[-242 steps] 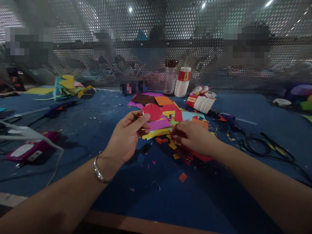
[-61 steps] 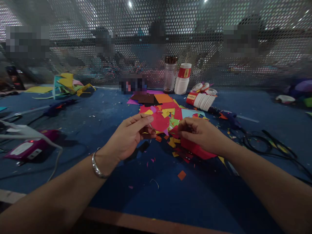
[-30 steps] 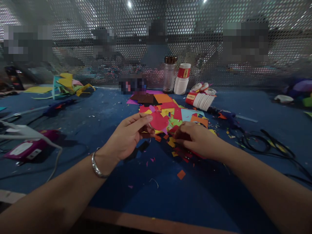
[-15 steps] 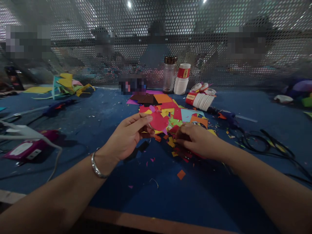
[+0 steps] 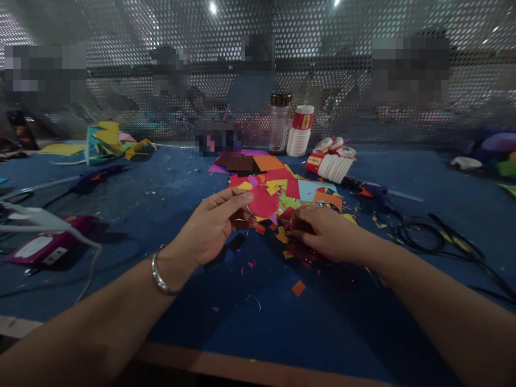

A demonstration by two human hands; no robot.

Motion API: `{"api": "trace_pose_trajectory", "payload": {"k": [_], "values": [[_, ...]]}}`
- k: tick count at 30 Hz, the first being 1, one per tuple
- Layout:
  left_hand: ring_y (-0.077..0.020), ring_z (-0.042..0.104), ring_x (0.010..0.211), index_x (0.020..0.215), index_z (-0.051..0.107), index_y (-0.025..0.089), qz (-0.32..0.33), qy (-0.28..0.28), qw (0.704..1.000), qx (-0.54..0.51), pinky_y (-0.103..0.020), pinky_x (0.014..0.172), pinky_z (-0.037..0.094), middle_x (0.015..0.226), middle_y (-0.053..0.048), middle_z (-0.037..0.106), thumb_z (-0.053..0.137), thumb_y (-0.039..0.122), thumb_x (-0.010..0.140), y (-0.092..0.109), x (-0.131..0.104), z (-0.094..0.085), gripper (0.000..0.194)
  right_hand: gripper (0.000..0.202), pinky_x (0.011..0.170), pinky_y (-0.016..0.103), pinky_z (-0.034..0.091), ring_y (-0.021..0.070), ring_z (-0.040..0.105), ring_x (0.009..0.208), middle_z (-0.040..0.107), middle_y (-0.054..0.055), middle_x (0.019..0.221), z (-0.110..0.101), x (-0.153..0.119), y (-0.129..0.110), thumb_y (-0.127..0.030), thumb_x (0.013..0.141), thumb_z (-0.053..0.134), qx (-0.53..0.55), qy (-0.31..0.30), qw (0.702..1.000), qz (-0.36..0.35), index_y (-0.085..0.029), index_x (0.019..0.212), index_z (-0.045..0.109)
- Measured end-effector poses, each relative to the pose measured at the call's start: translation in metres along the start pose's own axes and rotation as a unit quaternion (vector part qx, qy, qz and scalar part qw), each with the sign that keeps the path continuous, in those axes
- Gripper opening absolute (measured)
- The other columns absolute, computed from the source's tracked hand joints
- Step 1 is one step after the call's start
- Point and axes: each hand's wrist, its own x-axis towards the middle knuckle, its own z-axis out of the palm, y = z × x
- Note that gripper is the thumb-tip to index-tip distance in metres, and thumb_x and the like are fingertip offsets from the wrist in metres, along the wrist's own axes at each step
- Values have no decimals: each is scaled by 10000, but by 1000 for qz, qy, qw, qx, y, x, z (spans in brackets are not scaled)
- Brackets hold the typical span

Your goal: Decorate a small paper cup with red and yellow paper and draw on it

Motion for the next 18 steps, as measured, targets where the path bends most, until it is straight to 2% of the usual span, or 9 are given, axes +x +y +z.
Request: {"api": "trace_pose_trajectory", "payload": {"k": [9, 12, 18], "values": [[-115, 614, 615, 764, 692, 151, 12, 14, 1000, -6, -250, 637, 532, 683, 9, 646, 920, 331, 658, -1, 2, -3, 309, 45, 634, 282, 451, 161, 608, 668, 686, 14, 741, -9, 1, 1, -196, 835, 603, 128, 36, 990, 34, -203, 816, 643], [-112, 616, 605, 768, 692, 148, 9, 11, 1000, -13, -243, 631, 541, 673, 14, 645, 932, 337, 637, -1, 2, -2, 332, 77, 671, 283, 500, 165, 654, 714, 720, 18, 781, -5, 3, 6, -186, 814, 625, 182, 33, 982, 40, -202, 872, 673], [-105, 615, 612, 769, 700, 148, 8, 6, 1000, -15, -234, 634, 548, 679, 16, 647, 929, 320, 649, 0, 0, -1, 310, 159, 784, 328, 565, 198, 721, 839, 773, 39, 883, -2, 5, 8, -286, 826, 674, 266, 21, 963, 48, -214, 956, 731]]}}
